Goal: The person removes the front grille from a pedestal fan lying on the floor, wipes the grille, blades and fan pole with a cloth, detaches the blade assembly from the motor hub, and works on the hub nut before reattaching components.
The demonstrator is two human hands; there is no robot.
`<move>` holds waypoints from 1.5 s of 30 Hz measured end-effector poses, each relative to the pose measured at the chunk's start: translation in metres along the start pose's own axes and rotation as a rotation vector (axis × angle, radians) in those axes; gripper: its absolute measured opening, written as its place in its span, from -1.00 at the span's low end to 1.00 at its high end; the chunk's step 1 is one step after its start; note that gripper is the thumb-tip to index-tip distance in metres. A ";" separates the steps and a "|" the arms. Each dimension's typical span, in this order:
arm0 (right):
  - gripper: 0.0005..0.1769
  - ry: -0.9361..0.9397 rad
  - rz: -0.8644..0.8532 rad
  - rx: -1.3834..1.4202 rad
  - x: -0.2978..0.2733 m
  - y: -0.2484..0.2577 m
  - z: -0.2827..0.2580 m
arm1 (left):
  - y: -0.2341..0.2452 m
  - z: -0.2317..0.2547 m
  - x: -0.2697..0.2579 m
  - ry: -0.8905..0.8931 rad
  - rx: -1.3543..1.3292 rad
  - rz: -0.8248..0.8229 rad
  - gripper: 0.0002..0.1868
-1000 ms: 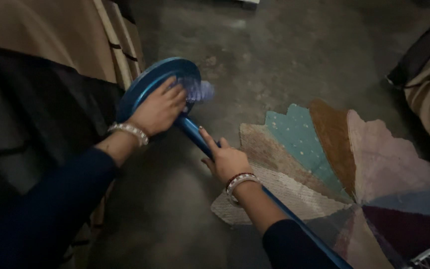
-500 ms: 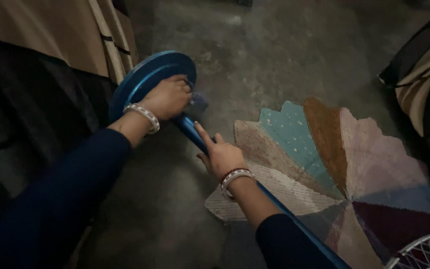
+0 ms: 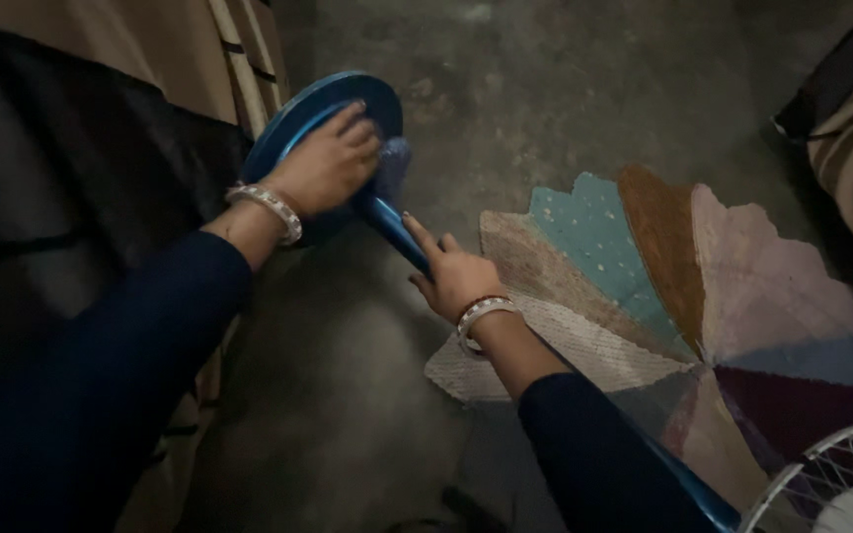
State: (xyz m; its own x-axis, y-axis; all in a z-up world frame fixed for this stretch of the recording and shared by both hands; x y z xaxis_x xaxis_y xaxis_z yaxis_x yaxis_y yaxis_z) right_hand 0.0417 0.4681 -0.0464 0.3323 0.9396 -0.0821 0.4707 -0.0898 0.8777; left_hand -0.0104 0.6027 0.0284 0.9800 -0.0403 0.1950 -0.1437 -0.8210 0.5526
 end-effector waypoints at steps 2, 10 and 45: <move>-0.03 -0.012 0.004 0.010 -0.002 0.001 0.000 | 0.005 -0.005 -0.005 0.059 0.071 0.058 -0.69; -0.02 -0.026 -0.016 -0.016 0.001 0.000 0.001 | -0.017 0.017 -0.035 0.004 -0.109 -0.032 -0.63; 0.11 -0.161 -0.002 -0.079 -0.064 0.010 0.046 | 0.038 0.068 -0.023 0.700 -0.808 -0.243 -0.50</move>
State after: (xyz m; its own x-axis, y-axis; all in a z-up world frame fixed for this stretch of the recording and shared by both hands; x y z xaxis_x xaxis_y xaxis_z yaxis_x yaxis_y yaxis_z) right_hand 0.0630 0.3920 -0.0544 0.4613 0.8740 -0.1527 0.4076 -0.0559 0.9115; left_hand -0.0288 0.5338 -0.0107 0.7356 0.6145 0.2851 -0.2558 -0.1377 0.9569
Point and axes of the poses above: each hand's wrist, its own x-axis towards the middle knuckle, its own y-axis out of the back of the hand, z = x × y, the point moved 9 cm from there along x, towards the middle knuckle, and after that the axes turned 14 degrees about x, right-handed, at the moved point
